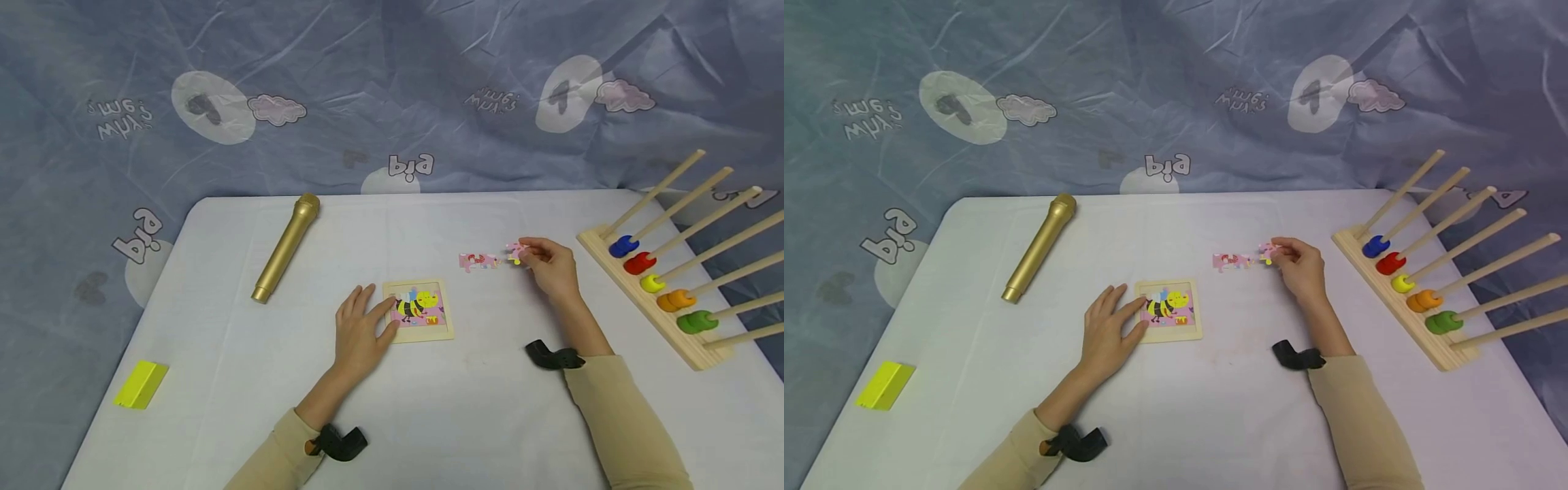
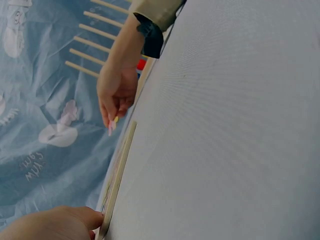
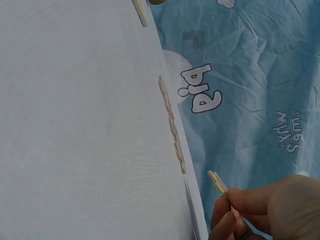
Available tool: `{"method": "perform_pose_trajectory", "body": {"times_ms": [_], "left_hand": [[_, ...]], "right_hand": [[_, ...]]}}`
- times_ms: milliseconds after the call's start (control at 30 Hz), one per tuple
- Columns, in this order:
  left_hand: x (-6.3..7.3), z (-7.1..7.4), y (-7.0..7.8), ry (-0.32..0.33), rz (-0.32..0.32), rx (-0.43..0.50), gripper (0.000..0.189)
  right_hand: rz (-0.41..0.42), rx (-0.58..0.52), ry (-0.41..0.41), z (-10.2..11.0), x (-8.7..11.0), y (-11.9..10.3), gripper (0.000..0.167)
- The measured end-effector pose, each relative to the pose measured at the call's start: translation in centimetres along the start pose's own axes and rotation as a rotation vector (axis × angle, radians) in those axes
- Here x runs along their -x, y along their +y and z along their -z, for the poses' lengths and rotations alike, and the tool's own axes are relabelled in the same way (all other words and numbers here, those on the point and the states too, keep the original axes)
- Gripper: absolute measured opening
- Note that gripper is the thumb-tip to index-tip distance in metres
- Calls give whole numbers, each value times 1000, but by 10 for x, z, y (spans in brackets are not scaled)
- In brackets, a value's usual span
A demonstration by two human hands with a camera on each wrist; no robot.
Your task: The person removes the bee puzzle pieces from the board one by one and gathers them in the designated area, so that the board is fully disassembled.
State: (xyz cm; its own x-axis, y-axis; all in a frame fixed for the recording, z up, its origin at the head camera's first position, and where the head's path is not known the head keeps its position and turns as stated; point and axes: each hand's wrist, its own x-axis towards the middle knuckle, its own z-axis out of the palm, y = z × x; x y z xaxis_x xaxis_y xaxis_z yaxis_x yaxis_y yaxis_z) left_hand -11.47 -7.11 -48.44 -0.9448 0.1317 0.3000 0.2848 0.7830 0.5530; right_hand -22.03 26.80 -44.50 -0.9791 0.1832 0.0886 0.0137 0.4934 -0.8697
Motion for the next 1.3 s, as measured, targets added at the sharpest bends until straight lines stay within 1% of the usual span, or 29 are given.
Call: {"method": "perform_pose_trajectory", "body": {"times_ms": [133, 233, 333, 533, 667, 833, 1067, 1300], "left_hand": [[0, 0, 0, -7, 8, -4, 39], [0, 0, 0, -5, 6, -7, 39], [0, 0, 0, 0, 1, -10, 38], [0, 0, 0, -13, 11, -7, 39], [-1, 0, 0, -5, 8, -5, 39], [0, 1, 0, 8, 1, -6, 39], [0, 1, 1, 12, -4, -4, 38], [0, 0, 1, 13, -4, -6, 38]], "right_hand": [[-3, 48, -41, -1, 1, 2, 27], [12, 92, -62, -2, 2, 3, 27], [38, 138, -59, -4, 3, 4, 27], [72, 234, -53, -7, 5, 6, 26], [98, 277, -43, -7, 6, 5, 26], [137, 305, -23, -9, 6, 6, 25], [150, 339, -4, -11, 6, 8, 24], [155, 338, 6, -11, 7, 7, 23]]}}
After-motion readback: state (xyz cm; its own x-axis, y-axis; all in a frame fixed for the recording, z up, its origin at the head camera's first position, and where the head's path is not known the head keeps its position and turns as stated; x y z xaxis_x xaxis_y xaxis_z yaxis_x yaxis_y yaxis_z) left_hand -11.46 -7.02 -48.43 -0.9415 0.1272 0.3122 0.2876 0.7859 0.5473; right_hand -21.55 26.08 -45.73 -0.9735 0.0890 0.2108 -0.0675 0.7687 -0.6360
